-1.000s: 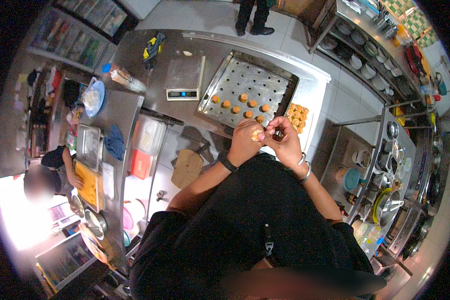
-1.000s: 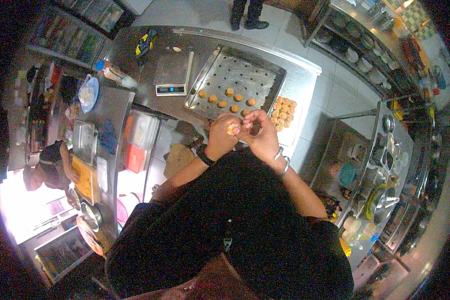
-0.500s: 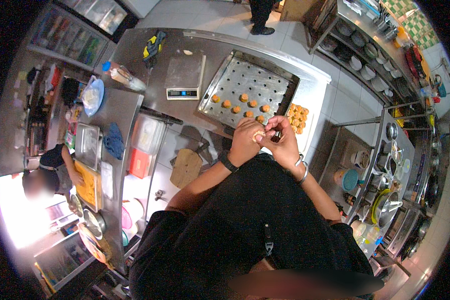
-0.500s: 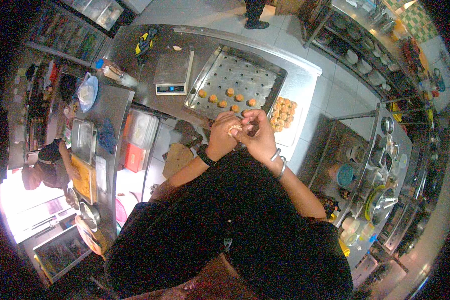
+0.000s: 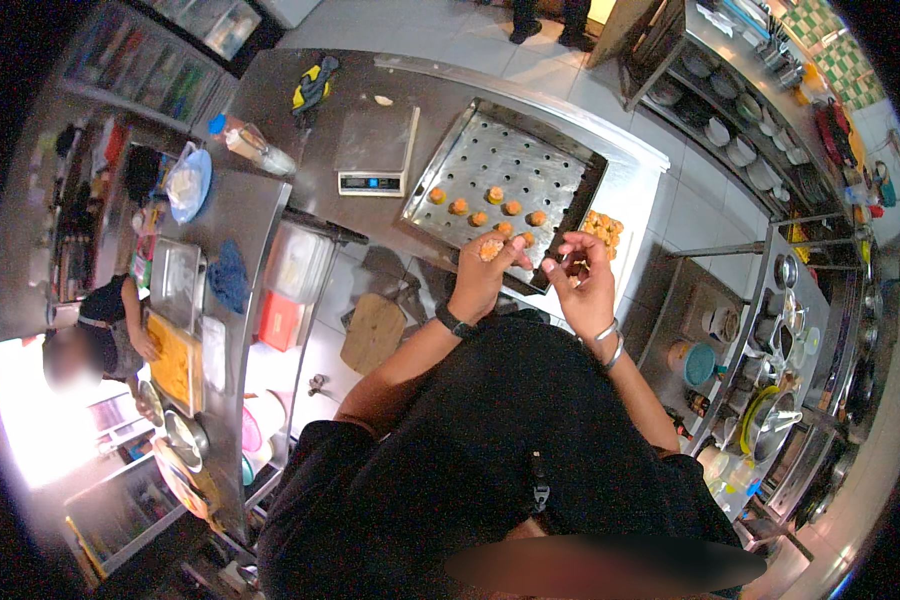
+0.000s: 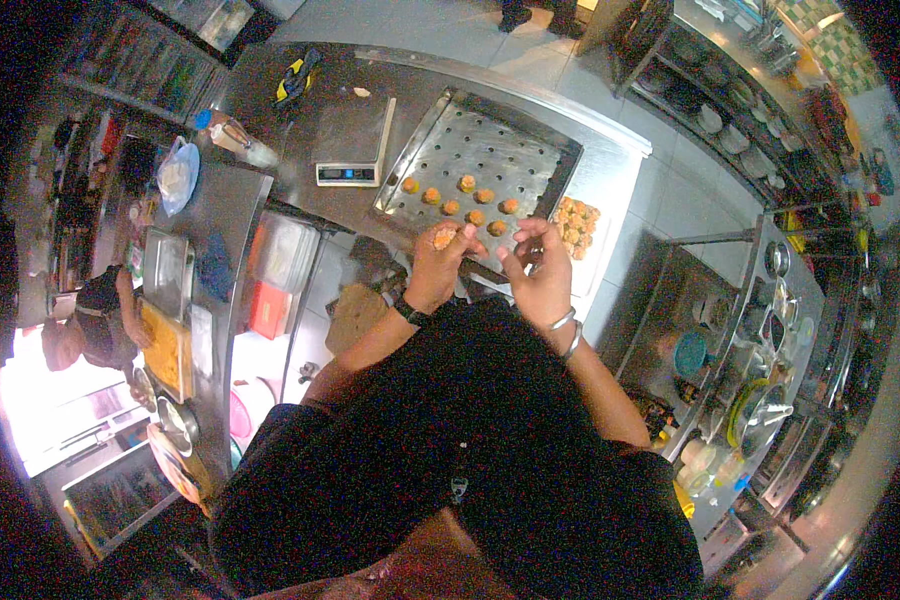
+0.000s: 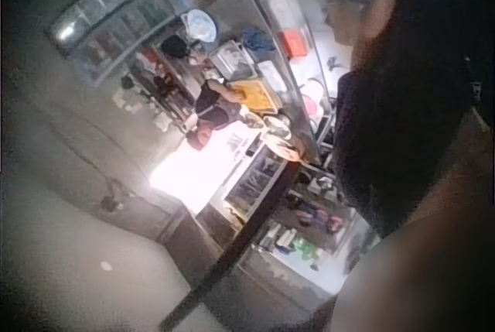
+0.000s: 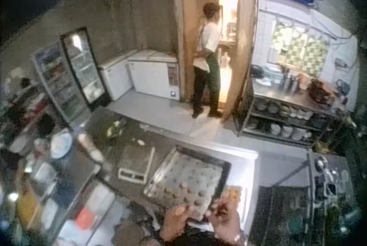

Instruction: The person repeatedly picks small round dough pieces from a tray, places a yellow filling on top, and arranges them on a baking sheet. The process is continuous and repetitive throughout the clip.

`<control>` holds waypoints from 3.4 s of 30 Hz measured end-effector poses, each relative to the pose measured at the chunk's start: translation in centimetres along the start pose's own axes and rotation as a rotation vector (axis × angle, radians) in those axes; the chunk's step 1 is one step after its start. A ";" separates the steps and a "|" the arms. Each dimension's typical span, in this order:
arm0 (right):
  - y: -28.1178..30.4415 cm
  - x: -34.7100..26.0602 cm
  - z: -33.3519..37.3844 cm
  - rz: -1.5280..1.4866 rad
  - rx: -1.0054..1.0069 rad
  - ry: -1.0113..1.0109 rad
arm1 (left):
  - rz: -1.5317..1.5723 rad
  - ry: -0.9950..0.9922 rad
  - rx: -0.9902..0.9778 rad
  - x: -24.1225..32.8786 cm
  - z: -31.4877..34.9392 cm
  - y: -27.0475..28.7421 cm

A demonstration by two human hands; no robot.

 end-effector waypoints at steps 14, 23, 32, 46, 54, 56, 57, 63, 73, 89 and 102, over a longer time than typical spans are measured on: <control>-9.0 -3.9 -1.0 0.587 -0.321 0.358 | 0.042 0.325 -0.187 -5.4 0.2 3.2; -13.0 -1.2 -3.0 0.563 -0.463 0.233 | 0.533 0.343 -0.155 -5.9 -1.3 5.3; -17.2 0.4 -7.7 0.695 -0.450 0.423 | 0.330 0.239 0.064 -6.4 -4.2 10.8; -26.5 14.1 -18.3 0.993 -0.699 0.684 | 0.181 0.342 0.275 -6.1 -1.1 19.5; -27.1 15.4 -18.8 1.075 -0.737 0.512 | 0.128 0.343 0.293 -5.7 -1.2 19.7; -26.8 17.6 -19.1 1.228 -0.794 0.386 | 0.103 0.349 0.278 -5.8 -1.3 19.2; -26.4 17.1 -19.0 1.127 -0.736 0.390 | 0.107 0.339 0.282 -5.8 -1.3 19.2; -22.0 11.6 -19.3 0.919 -0.478 0.400 | 0.087 0.300 0.249 -4.6 -1.6 17.6; 9.8 13.3 -9.6 1.004 0.017 -0.007 | -0.061 0.418 0.098 -6.0 -3.4 10.8; 3.1 24.1 2.8 0.690 0.120 -0.135 | -0.440 0.458 -0.370 -9.4 -1.0 -0.1; 5.7 10.4 1.5 0.496 0.174 0.034 | -0.576 0.216 -0.741 -11.2 -2.0 -5.3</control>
Point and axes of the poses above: each hand's wrist, its own z-axis away from the middle knuckle, its own y-axis out of the back of the hand, x = y × z, the point moved 10 cm from there along -z, towards the middle knuckle, and after that the axes turned 1 degree about -y, right-handed, at the moved point
